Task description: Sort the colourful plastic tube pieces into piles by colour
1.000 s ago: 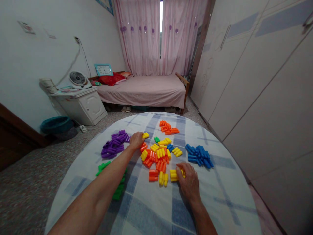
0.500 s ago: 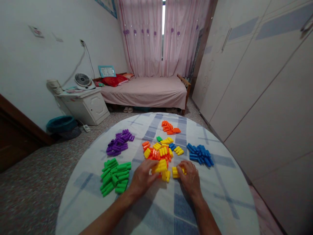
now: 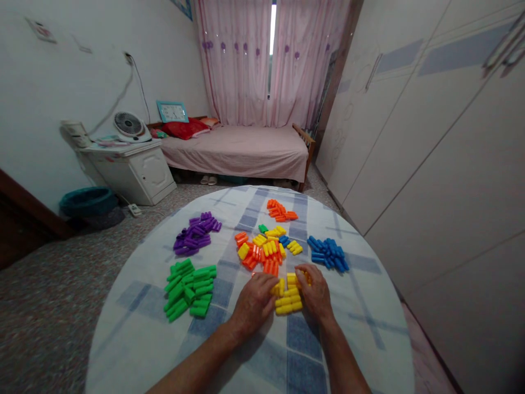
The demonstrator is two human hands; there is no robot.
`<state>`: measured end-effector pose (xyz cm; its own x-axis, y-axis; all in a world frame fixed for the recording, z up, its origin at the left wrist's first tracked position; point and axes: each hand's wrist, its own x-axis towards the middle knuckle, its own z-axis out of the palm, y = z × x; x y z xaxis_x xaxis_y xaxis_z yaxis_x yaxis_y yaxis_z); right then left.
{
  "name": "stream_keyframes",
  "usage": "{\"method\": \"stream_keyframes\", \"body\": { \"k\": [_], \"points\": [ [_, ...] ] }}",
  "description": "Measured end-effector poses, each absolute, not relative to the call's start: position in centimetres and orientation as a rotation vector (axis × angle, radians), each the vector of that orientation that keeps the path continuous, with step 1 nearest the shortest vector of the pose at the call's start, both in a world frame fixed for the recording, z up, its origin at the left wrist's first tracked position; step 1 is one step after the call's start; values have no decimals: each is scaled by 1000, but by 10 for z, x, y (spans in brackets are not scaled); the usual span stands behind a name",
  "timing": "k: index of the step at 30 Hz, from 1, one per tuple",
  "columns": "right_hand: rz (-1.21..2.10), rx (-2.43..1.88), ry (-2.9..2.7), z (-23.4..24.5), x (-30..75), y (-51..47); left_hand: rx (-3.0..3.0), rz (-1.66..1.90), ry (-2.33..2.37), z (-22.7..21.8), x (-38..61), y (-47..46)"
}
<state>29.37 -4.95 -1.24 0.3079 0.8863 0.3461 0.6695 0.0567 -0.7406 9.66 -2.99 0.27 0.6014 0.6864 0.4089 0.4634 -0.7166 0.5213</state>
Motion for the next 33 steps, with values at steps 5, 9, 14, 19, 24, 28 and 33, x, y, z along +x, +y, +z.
{"method": "stream_keyframes", "body": {
  "k": [5, 9, 14, 19, 24, 28, 33],
  "points": [
    [276, -1724, -1486, -14, 292, -49, 2517, 941, 1052, -9, 86, -20],
    [239, -1770, -1504, -15, 293, -48, 2454, 1035, 1144, -15, 82, -9],
    [221, -1793, -1507, -15, 293, -47, 2255, 1192, 1167, -21, 78, 1],
    [230, -1801, -1500, -16, 295, -46, 1988, 1355, 1188, -23, 77, 7],
    [239, -1799, -1505, -17, 296, -45, 1663, 1433, 1221, -20, 76, 15],
    [235, -1802, -1514, -17, 296, -44, 1655, 1427, 1206, -20, 74, 17],
    [235, -1795, -1521, -17, 296, -44, 1743, 1426, 1189, -24, 73, 17]
  ]
}}
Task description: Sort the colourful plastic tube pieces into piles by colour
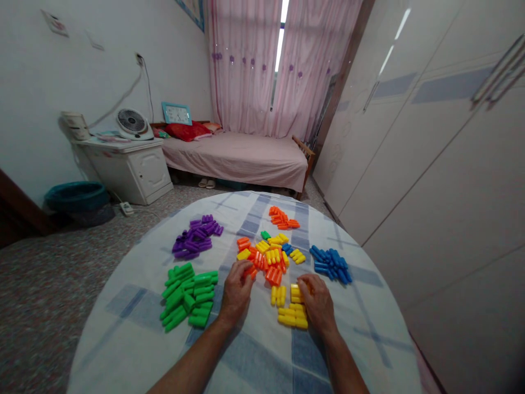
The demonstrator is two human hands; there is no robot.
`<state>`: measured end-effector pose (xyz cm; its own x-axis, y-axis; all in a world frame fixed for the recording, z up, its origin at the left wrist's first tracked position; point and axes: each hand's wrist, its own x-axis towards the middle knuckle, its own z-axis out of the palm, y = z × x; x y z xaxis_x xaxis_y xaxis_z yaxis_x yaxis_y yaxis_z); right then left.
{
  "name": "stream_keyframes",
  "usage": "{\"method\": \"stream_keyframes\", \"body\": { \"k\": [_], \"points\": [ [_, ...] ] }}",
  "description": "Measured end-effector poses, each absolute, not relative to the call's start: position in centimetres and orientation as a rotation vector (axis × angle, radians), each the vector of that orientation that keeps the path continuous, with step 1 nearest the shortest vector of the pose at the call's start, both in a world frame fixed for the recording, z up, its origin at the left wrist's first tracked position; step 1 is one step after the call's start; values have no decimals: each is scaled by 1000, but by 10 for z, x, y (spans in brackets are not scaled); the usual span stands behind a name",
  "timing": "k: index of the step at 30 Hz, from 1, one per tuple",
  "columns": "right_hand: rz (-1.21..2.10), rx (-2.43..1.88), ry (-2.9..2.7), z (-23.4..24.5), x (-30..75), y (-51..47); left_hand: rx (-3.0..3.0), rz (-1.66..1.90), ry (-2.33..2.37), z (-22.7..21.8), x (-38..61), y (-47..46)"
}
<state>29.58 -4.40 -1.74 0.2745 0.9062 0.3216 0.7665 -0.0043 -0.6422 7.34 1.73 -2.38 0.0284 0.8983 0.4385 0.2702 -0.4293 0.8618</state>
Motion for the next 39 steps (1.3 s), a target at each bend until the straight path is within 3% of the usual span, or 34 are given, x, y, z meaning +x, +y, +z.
{"method": "stream_keyframes", "body": {
  "k": [16, 26, 31, 39],
  "points": [
    [266, -1783, -1538, -14, 295, -55, 1764, 1476, 1230, -25, 74, 19],
    [-81, -1951, -1652, 15, 297, -7, 1742, 1502, 1460, -22, 72, 24],
    [-16, -2198, -1804, 23, 294, 31, 1695, 1501, 1425, -21, 72, 26],
    [17, -2214, -1788, 29, 296, 31, 1703, 1479, 1440, -21, 72, 27]
  ]
}}
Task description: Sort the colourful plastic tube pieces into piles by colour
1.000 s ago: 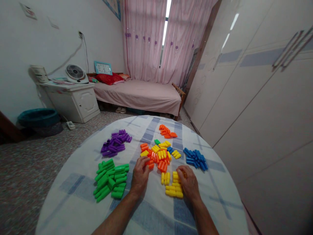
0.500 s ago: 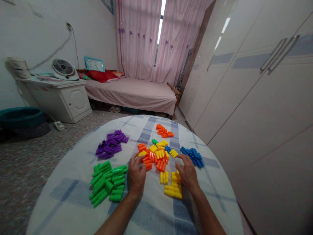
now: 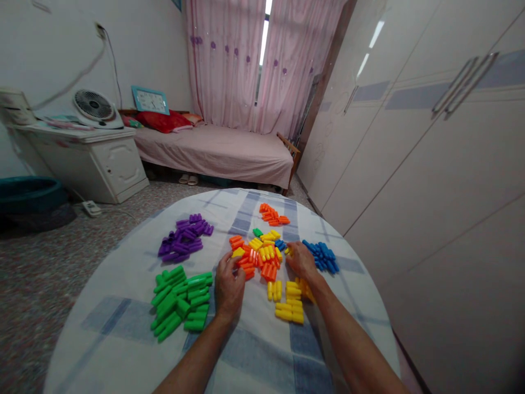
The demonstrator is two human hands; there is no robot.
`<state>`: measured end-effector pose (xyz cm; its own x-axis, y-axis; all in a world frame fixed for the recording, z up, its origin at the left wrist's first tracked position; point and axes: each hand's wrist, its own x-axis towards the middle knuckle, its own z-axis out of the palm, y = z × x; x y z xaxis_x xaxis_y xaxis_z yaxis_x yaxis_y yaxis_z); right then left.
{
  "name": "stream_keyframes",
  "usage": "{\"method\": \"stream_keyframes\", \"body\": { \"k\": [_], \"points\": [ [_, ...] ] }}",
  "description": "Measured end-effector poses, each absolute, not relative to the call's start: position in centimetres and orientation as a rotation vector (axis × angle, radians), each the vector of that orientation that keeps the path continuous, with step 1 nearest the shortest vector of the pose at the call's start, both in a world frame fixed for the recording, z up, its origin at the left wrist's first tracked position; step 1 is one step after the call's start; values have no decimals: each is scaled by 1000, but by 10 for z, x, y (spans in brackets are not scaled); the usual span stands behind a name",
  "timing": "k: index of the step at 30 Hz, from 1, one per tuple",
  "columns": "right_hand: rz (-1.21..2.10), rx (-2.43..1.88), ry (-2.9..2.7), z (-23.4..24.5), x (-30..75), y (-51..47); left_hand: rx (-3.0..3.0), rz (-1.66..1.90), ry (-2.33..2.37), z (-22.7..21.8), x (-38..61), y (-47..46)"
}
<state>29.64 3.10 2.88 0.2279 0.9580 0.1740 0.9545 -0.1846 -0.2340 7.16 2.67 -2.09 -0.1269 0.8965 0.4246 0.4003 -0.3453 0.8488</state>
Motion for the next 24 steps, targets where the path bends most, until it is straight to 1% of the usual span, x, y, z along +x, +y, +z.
{"method": "stream_keyframes", "body": {
  "k": [4, 7, 10, 14, 19, 24],
  "points": [
    [36, -2073, -1831, 52, 300, -3, 1711, 1443, 1452, -21, 72, 27],
    [195, -1866, -1926, 62, 293, -39, 1717, 1445, 1444, -23, 72, 28],
    [312, -1827, -2043, 58, 280, -68, 1720, 1440, 1445, -23, 72, 28],
    [289, -1831, -2163, 48, 267, -83, 1726, 1429, 1446, -22, 72, 28],
    [195, -1782, -2072, 52, 270, -53, 1739, 1416, 1456, -23, 72, 28],
    [40, -1951, -2059, 50, 284, 20, 1718, 1412, 1455, -23, 72, 29]
  ]
}}
